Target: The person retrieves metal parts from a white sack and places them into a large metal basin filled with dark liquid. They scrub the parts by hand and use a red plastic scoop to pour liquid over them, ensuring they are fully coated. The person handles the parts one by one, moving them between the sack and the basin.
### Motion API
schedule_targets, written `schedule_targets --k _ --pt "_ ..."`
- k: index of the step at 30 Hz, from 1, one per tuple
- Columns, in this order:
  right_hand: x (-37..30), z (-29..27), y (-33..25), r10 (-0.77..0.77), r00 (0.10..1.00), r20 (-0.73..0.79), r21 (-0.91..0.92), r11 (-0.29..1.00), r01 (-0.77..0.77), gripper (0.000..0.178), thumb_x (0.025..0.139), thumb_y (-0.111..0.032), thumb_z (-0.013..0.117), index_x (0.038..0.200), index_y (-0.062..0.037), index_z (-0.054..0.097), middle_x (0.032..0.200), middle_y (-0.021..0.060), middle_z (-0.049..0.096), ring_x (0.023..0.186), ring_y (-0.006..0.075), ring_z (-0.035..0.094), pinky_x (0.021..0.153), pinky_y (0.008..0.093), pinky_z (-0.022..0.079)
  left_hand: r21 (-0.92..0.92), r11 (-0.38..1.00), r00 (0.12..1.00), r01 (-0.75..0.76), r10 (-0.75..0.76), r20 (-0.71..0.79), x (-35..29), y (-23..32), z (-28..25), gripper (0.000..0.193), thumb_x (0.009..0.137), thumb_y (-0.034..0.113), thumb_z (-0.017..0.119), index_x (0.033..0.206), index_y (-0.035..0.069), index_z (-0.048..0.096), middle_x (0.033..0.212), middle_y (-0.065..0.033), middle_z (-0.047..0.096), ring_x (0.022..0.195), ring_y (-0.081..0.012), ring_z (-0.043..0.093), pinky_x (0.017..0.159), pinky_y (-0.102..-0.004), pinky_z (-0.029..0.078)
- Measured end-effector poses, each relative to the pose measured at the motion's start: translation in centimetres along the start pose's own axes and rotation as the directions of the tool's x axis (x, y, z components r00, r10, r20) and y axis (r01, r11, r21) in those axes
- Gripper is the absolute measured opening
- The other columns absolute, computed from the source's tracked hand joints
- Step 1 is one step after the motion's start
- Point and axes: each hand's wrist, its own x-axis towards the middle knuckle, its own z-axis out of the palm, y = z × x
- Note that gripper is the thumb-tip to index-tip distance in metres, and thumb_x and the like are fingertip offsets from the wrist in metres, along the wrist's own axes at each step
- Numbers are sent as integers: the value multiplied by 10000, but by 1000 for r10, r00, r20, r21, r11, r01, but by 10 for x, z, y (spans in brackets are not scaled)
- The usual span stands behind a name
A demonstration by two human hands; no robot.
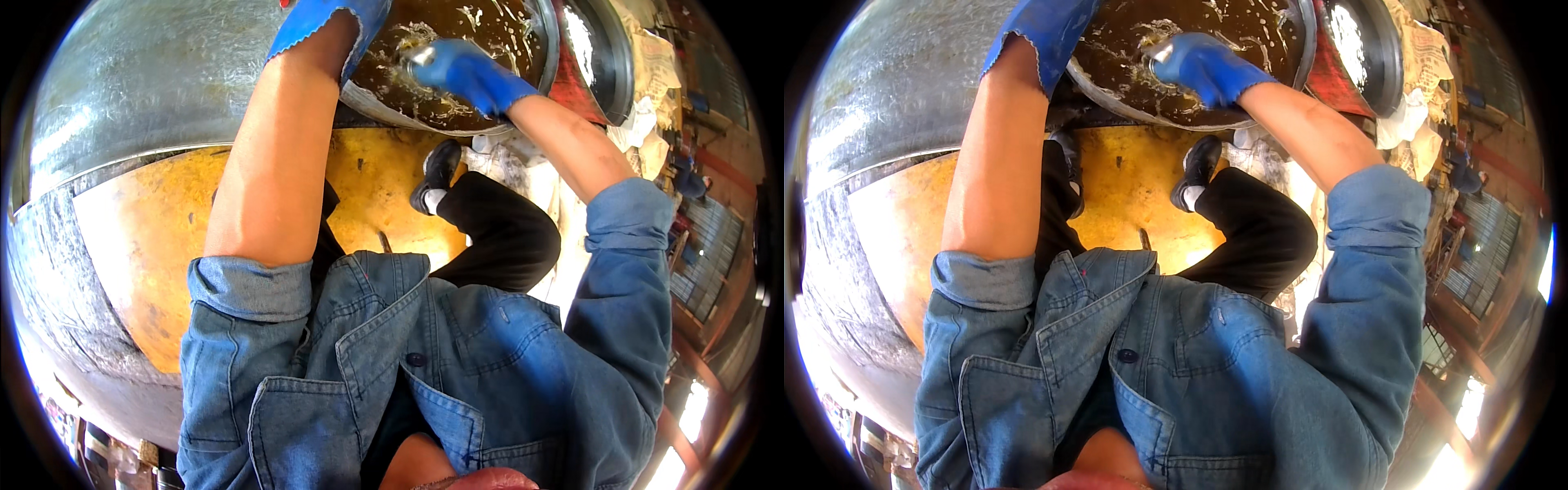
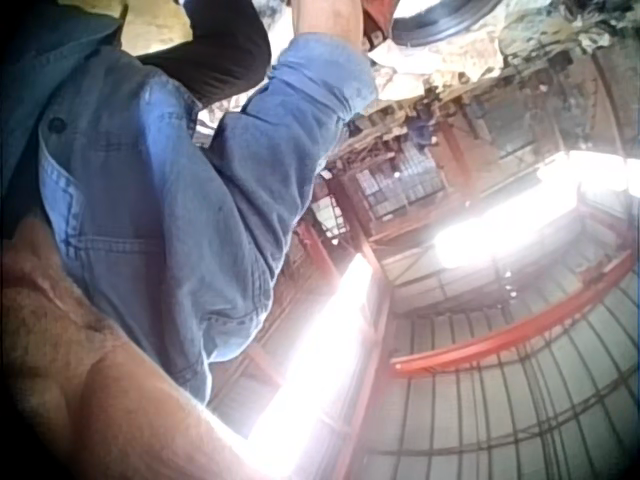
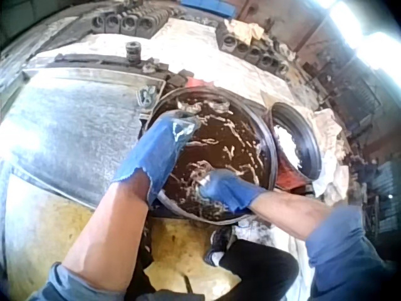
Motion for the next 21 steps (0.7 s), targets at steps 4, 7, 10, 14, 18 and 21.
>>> schedule_targets --k 4,7,10,14,18,21 --pt "1 21 20 -267 954 -136 -155 957 245 425 902 -452 642 1057 -65 724 760 123 712 710 270 713 701 417 574 -10 1000 1000 1 -1 -2 0 1 1 335 1021 220 617 1289 19 612 1185 -149 698 1084 -230 651 971 -357 507" --pt "-2 5 5 -54 998 26 230 972 47 358 895 -414 678 1041 -88 712 772 113 718 714 253 712 708 397 590 -15 1000 1000 18 -18 -11 -2 -3 -5 339 1023 216 614 1297 18 608 1195 -149 696 1092 -233 652 977 -358 508" --pt "-5 5 2 -28 997 71 481 877 -10 311 899 -387 690 1021 -101 711 769 94 719 693 209 695 661 374 589 -5 1000 1000 15 -15 -12 -4 -3 -6 343 1024 213 610 1306 18 604 1205 -149 694 1100 -235 652 983 -360 509" --pt "3 29 23 -298 949 -105 384 868 315 199 870 -190 662 1034 -83 701 817 56 720 680 193 686 658 355 617 -15 1000 1000 5 -5 4 -5 3 -10 348 1027 208 606 1318 17 599 1218 -149 691 1112 -238 652 991 -362 510" --pt "29 33 26 -245 963 -111 196 945 263 236 824 -280 695 965 -95 737 811 131 731 730 275 708 698 406 585 -36 999 999 -5 6 48 0 7 -12 354 1029 204 601 1330 17 593 1232 -149 688 1123 -242 652 1000 -364 511" --pt "14 36 14 -256 926 -278 -19 965 262 131 826 -236 672 796 -109 683 775 159 691 719 377 675 655 480 532 -64 998 996 -11 17 82 4 7 -9 359 1031 200 598 1339 16 589 1241 -149 686 1131 -244 652 1006 -365 512"
